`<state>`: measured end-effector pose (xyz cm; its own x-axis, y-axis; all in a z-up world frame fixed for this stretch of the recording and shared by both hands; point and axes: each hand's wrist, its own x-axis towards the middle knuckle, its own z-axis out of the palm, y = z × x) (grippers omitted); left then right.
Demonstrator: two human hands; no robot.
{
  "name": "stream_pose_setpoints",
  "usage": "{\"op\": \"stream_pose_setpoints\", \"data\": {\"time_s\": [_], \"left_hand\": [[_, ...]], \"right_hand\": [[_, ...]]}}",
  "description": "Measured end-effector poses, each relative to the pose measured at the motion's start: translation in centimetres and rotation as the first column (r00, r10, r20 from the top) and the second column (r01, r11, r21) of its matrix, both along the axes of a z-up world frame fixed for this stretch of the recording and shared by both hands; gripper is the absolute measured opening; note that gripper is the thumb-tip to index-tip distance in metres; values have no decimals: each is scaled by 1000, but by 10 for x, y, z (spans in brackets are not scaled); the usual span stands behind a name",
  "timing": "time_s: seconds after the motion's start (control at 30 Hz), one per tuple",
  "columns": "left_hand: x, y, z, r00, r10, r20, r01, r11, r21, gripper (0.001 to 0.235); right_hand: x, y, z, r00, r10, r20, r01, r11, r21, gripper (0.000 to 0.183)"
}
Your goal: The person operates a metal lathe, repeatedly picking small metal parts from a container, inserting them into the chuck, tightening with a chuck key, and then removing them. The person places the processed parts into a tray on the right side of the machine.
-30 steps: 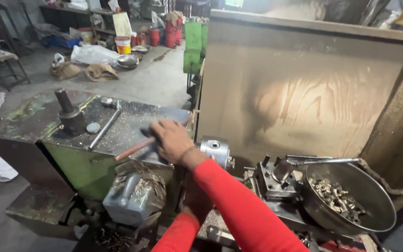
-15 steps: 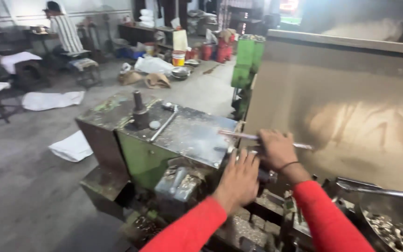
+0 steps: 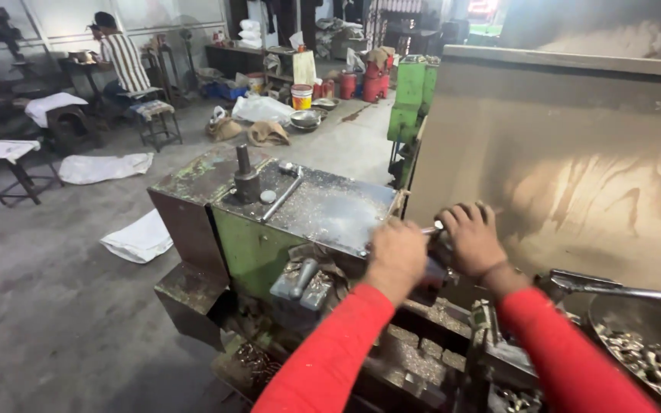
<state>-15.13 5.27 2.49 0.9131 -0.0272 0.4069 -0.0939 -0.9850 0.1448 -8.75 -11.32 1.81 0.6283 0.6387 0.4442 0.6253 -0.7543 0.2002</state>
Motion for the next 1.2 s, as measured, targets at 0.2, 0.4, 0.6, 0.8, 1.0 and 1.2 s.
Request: {"op": "stream_pose_setpoints", "data": {"time_s": [0.2,0.4,0.6,0.8,1.0,1.2], "left_hand": [[-26,-39,6,913,254,318,-277,960,28,109],[-5,-49,19,577,-726,373,795,603,-56,56],[31,-14,40,772,-629,86,579,753,314,76],[46,-19,1,977,-203,69,201,979,29,43],[40,-18,3,948,-248,197,255,967,-9,37],[-7,-37,35,955,-279,98,258,949,183,55]], "right_hand": [[-149,23,-153,966,-233,115,127,810,573,92],[-267,-21,-205,975,-211,-68,215,825,522,86],[-330,-114,-199,920,-286,-267,391,696,602,63],[-327,-164,-194,760,-569,-315,641,571,514,23],[-313,-168,-210,628,-661,-411,778,511,366,31],[-316,-171,-191,610,-463,-643,786,245,568,27]]}}
